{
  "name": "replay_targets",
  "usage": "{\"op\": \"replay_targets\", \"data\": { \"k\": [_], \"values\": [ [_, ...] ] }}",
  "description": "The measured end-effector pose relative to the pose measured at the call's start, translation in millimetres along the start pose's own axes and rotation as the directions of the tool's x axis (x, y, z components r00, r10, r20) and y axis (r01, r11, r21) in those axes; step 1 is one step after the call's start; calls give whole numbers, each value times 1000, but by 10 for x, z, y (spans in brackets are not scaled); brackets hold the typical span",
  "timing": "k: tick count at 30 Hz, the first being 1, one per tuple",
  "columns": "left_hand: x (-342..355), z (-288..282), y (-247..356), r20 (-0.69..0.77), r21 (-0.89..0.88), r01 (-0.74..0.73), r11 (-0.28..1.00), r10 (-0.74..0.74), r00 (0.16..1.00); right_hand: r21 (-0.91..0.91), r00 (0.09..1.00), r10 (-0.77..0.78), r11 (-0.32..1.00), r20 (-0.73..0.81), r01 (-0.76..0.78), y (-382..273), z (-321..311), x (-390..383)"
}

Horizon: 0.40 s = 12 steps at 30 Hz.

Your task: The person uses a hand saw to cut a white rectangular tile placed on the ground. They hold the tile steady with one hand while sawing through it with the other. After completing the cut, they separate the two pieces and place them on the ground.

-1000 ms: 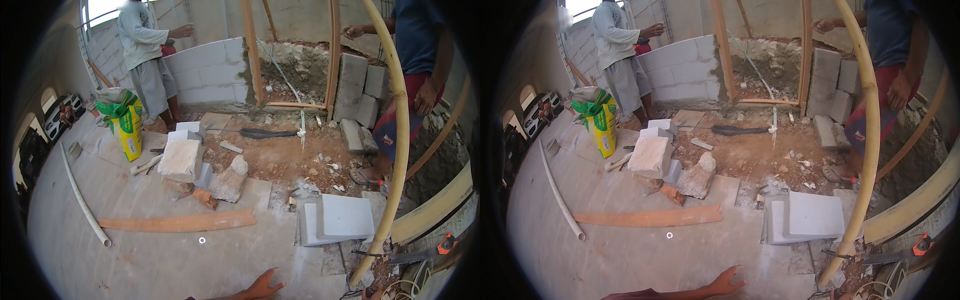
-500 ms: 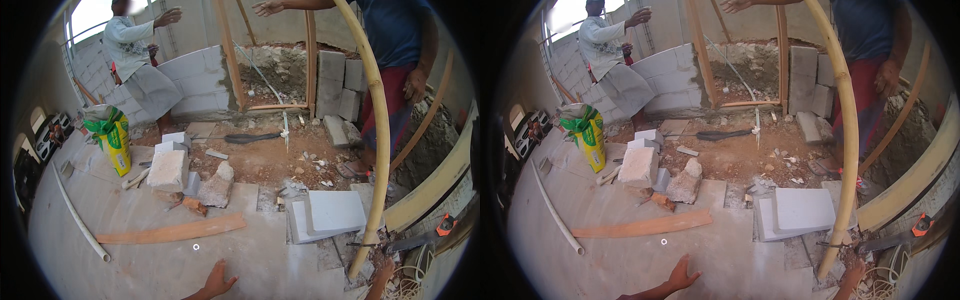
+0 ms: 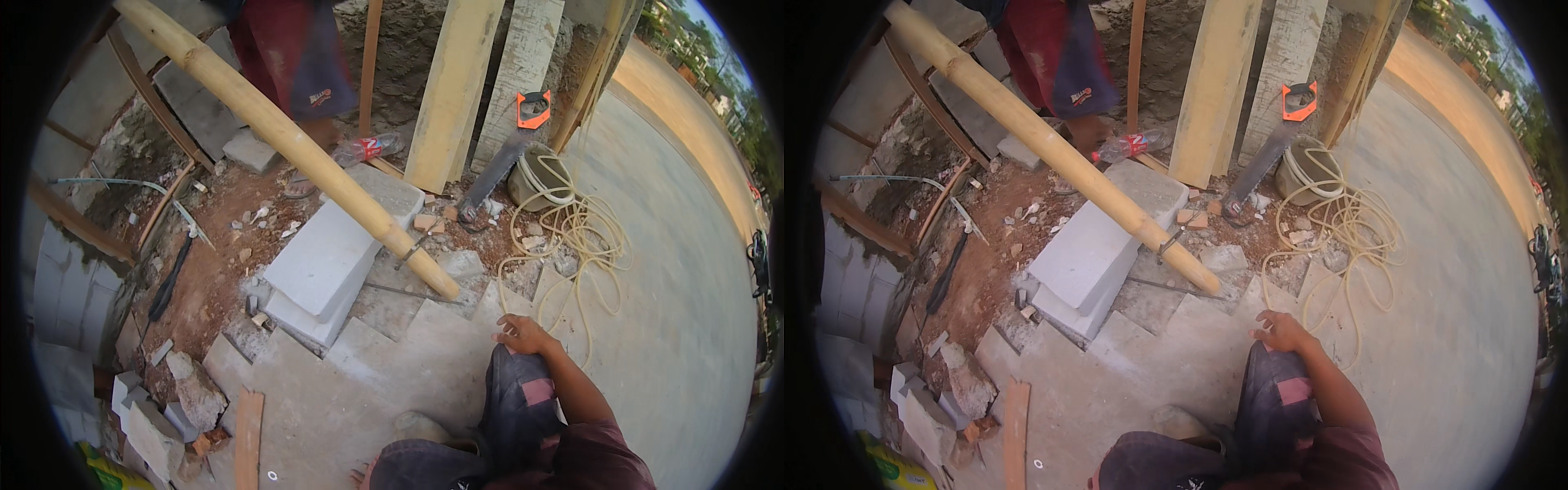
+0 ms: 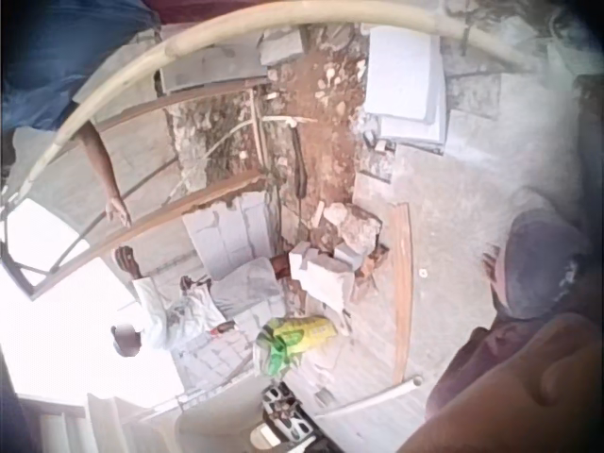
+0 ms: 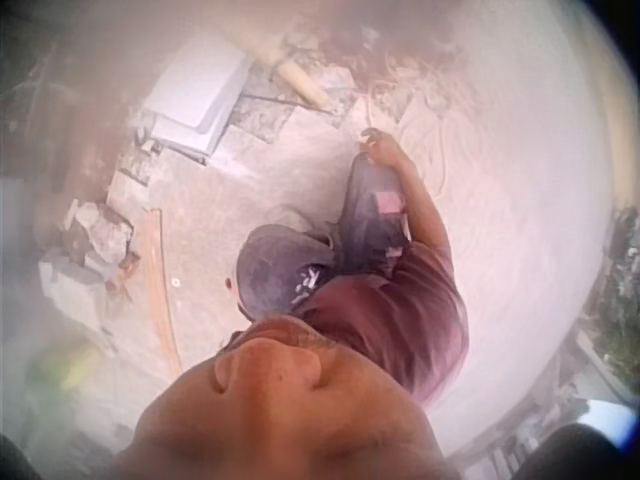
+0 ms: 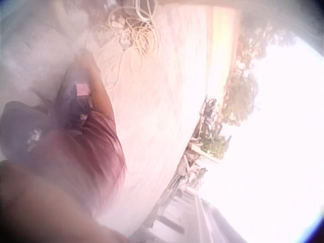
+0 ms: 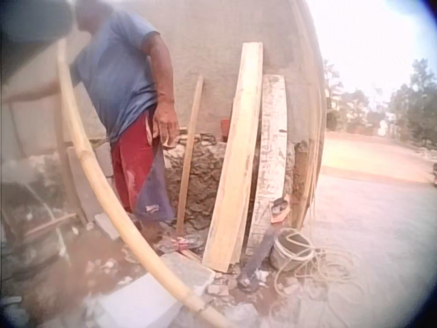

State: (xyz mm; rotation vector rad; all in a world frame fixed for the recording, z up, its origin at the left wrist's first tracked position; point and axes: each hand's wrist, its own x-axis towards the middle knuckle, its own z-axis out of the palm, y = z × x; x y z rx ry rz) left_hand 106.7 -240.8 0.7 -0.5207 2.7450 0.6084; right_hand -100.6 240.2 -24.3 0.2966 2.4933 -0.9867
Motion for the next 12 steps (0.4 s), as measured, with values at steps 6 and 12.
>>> {"op": "replay_targets", "data": {
  "k": [6, 12],
  "values": [
    [-30, -93, 61, 9, -27, 72, 997, -72, 997, -404, 996, -84, 912, -1, 76, -520, -491, -770],
    [-41, -485, 470, 19, -57, 147, 988, -146, 989, -484, 994, -44, 875, -101, -10, -469, -1086, -1636]
  ]
}}
